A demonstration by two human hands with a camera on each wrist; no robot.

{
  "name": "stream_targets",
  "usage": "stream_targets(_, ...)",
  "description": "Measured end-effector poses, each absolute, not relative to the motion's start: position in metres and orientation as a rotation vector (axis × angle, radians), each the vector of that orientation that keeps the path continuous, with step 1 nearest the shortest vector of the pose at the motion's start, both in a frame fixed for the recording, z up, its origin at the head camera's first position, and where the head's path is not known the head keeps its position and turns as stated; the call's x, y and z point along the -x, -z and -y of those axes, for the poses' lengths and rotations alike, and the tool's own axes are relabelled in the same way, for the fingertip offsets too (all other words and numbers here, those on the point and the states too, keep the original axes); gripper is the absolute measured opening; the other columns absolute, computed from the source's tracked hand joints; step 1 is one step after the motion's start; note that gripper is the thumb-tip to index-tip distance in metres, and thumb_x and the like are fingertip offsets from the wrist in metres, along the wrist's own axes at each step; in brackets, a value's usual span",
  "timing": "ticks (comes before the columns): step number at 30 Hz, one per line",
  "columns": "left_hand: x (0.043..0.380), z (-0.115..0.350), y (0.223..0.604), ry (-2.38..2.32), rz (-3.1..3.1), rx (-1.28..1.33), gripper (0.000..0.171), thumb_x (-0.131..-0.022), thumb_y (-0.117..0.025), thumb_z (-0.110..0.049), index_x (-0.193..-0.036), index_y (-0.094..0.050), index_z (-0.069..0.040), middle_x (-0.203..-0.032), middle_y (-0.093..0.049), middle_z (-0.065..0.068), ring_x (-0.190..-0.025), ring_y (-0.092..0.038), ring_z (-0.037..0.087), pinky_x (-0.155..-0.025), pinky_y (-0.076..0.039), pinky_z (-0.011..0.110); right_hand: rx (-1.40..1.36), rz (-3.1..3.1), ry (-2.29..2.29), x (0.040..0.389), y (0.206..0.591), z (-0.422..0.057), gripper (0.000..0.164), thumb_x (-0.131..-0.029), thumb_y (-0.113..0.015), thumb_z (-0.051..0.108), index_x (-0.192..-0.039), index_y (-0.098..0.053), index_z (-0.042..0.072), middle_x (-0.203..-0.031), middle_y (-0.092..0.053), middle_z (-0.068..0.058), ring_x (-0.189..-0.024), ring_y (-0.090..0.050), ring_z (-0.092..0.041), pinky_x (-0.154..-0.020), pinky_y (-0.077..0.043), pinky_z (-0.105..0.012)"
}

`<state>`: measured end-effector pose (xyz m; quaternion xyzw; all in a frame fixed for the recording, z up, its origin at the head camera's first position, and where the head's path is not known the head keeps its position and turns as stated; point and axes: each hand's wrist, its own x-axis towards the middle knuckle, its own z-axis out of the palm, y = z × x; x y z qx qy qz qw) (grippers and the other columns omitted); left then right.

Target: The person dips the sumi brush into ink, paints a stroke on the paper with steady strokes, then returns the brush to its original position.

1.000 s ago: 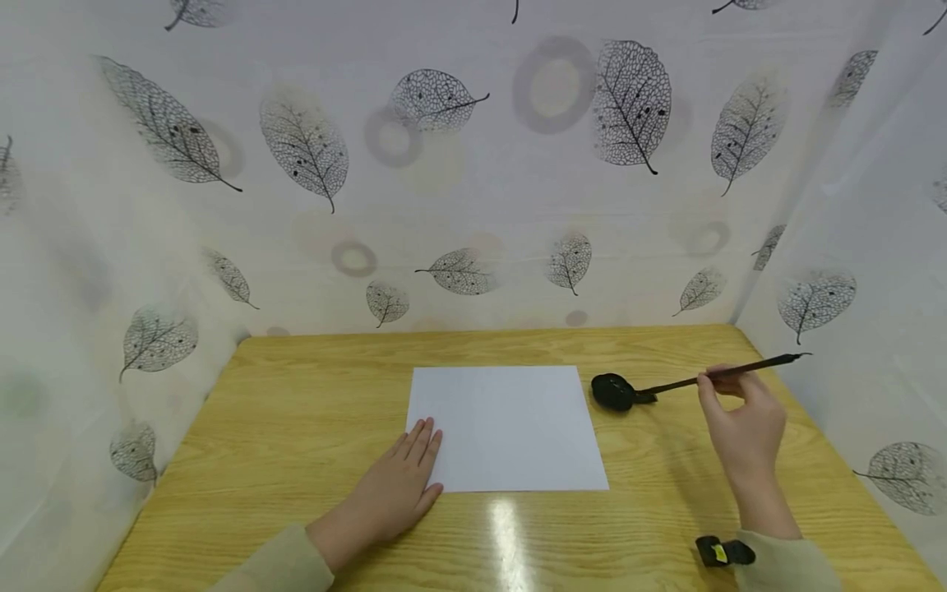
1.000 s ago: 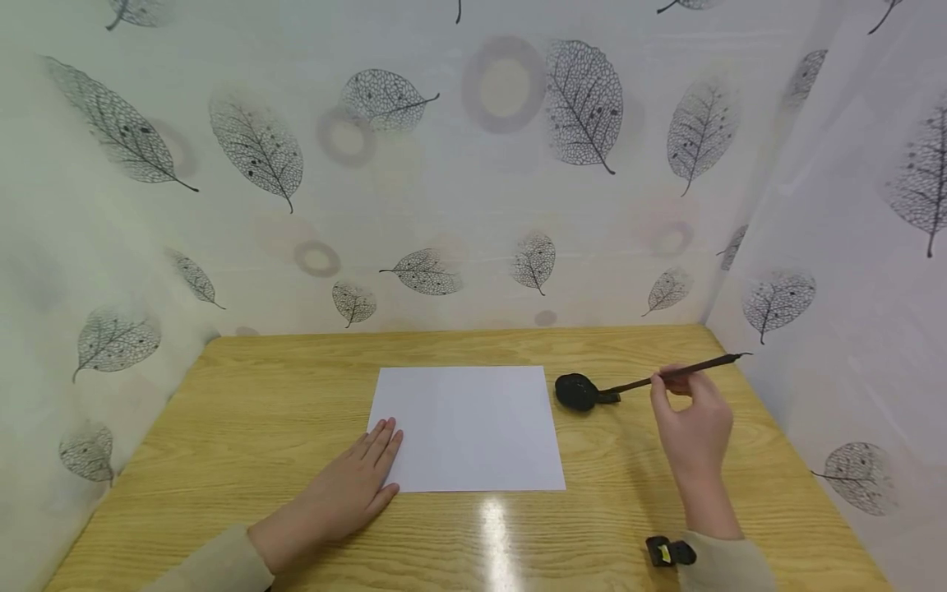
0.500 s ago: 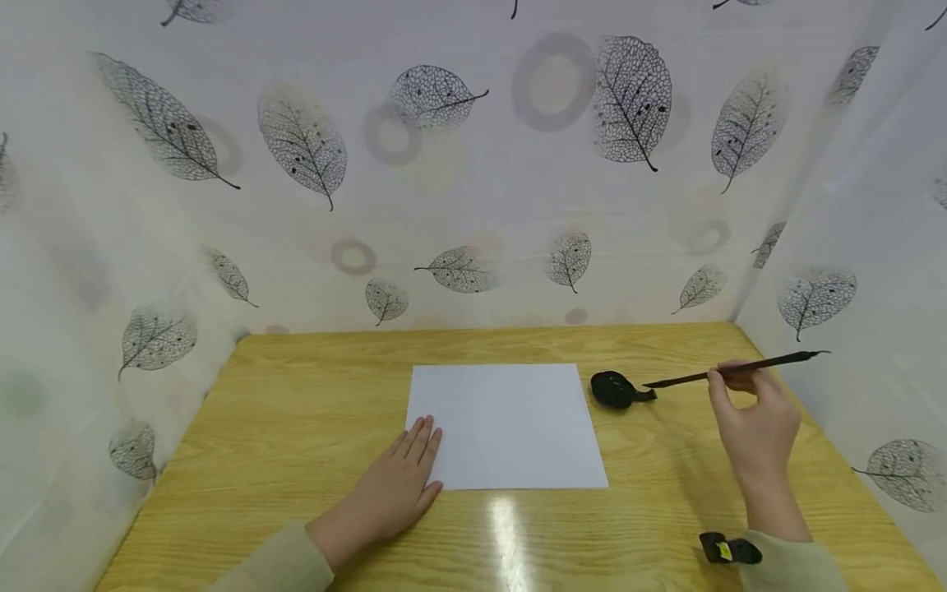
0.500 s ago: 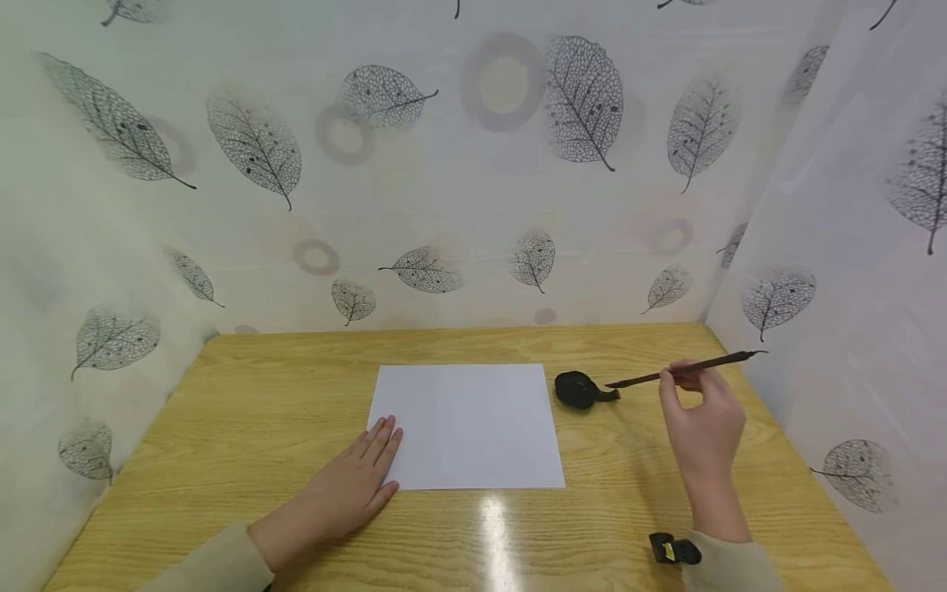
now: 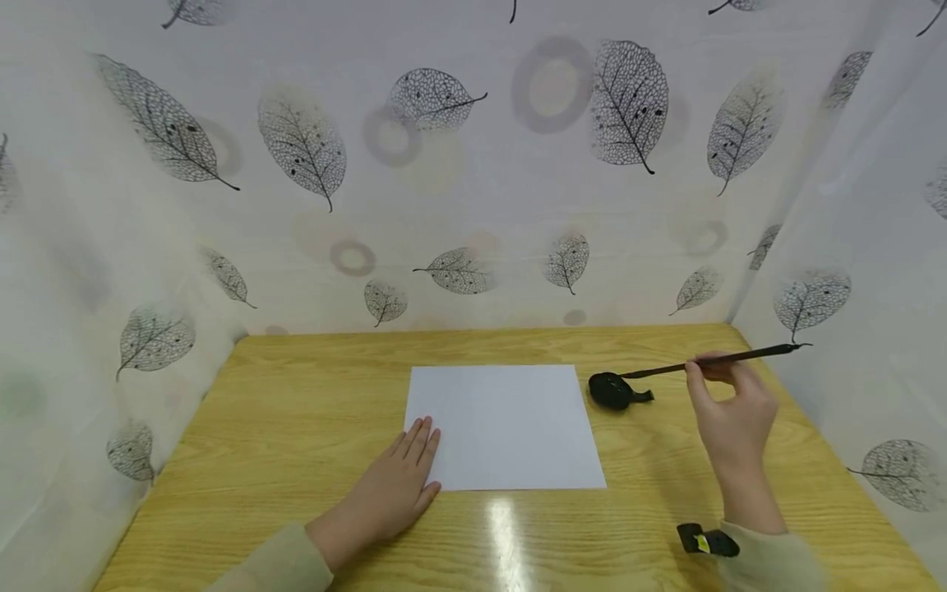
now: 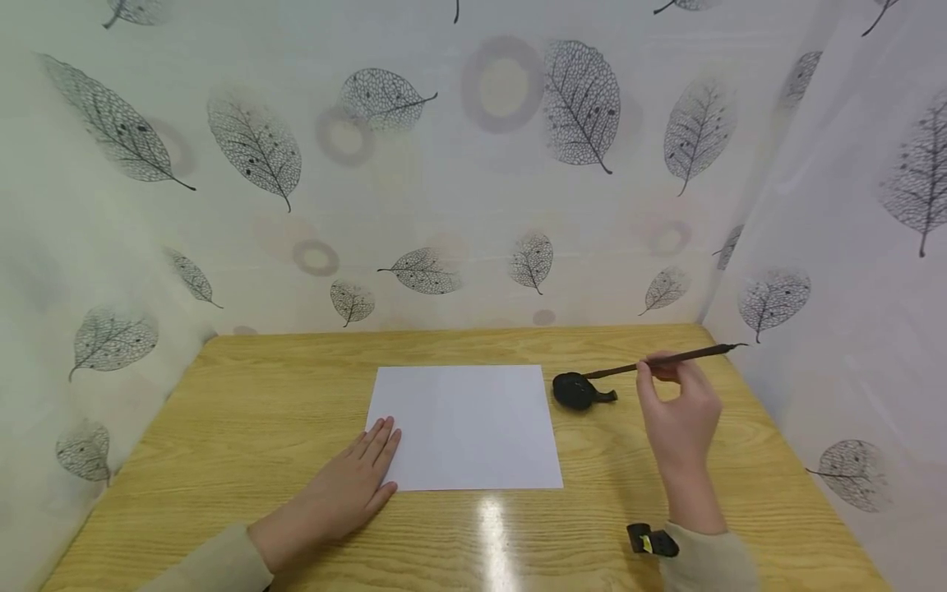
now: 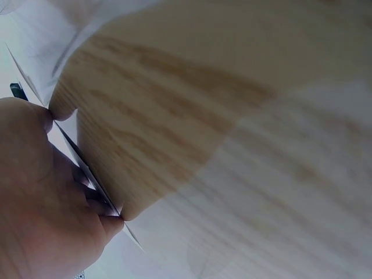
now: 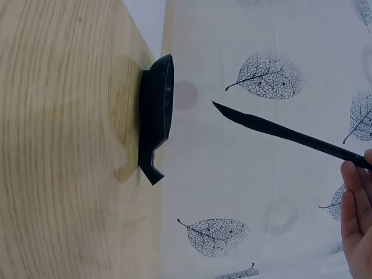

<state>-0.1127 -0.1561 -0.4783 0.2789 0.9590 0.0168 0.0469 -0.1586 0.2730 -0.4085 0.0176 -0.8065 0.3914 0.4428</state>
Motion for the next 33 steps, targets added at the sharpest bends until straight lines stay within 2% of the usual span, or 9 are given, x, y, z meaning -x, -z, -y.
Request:
stream_targets(5,0.112,0.157,0.478,-0.07,-2.917,-0.843,0.07,-0.11,-0.051,-0.037,-0.161,-0.035,0.008,-0.17,-0.03,0.03,-0.16,-0.031,0.042,-0.13,-0.035,0.052,-0.084,1.985,-0.973,0.161,0.409,-0.263,0.012,-0.092,-0.077,-0.004,-0.103,-0.077,-0.008,-0.092,-0.073,0.002,-0.087,-0.056,0.022,-0.082,-0.043,-0.003)
stream_targets(9,0.112,0.157,0.478,-0.063,-2.915,-0.842,0.07,-0.111,-0.05,-0.038,-0.161,-0.035,0.008,-0.171,-0.029,0.03,-0.16,-0.03,0.042,-0.13,-0.034,0.052,-0.112,1.973,-0.981,0.164,0.409,-0.257,0.011,-0.092,-0.077,-0.003,-0.103,-0.077,-0.008,-0.091,-0.074,-0.012,-0.088,-0.056,0.022,-0.082,-0.045,-0.004)
stream_targets(14,0.113,0.157,0.478,-0.071,-2.915,-0.844,0.07,-0.11,-0.051,-0.038,-0.161,-0.035,0.009,-0.17,-0.029,0.03,-0.16,-0.03,0.042,-0.13,-0.035,0.052,-0.159,1.966,-0.975,0.166,0.41,-0.248,0.012,-0.094,-0.076,0.001,-0.102,-0.077,-0.008,-0.092,-0.075,-0.022,-0.089,-0.056,0.024,-0.083,-0.045,-0.003)
stream_targets(22,0.114,0.157,0.478,-0.085,-2.916,-0.837,0.071,-0.11,-0.051,-0.038,-0.161,-0.035,0.009,-0.171,-0.029,0.03,-0.16,-0.03,0.042,-0.13,-0.034,0.052,-0.214,1.965,-1.01,0.169,0.41,-0.235,0.01,-0.091,-0.077,-0.005,-0.1,-0.076,-0.008,-0.09,-0.075,-0.024,-0.089,-0.057,0.023,-0.084,-0.046,-0.002)
stream_targets(27,0.113,0.157,0.477,-0.081,-2.918,-0.842,0.071,-0.11,-0.052,-0.038,-0.161,-0.035,0.009,-0.17,-0.03,0.03,-0.16,-0.031,0.042,-0.13,-0.035,0.052,-0.222,1.954,-1.07,0.169,0.41,-0.226,0.012,-0.089,-0.078,-0.008,-0.1,-0.077,-0.008,-0.09,-0.075,-0.02,-0.088,-0.059,0.021,-0.083,-0.048,-0.003)
stream_targets(33,0.112,0.157,0.477,-0.072,-2.923,-0.846,0.071,-0.11,-0.052,-0.038,-0.16,-0.036,0.009,-0.17,-0.03,0.03,-0.16,-0.031,0.042,-0.129,-0.035,0.052,-0.236,1.919,-1.11,0.173,0.412,-0.215,0.015,-0.084,-0.077,-0.017,-0.098,-0.075,-0.012,-0.09,-0.073,-0.029,-0.087,-0.06,0.019,-0.083,-0.048,-0.002)
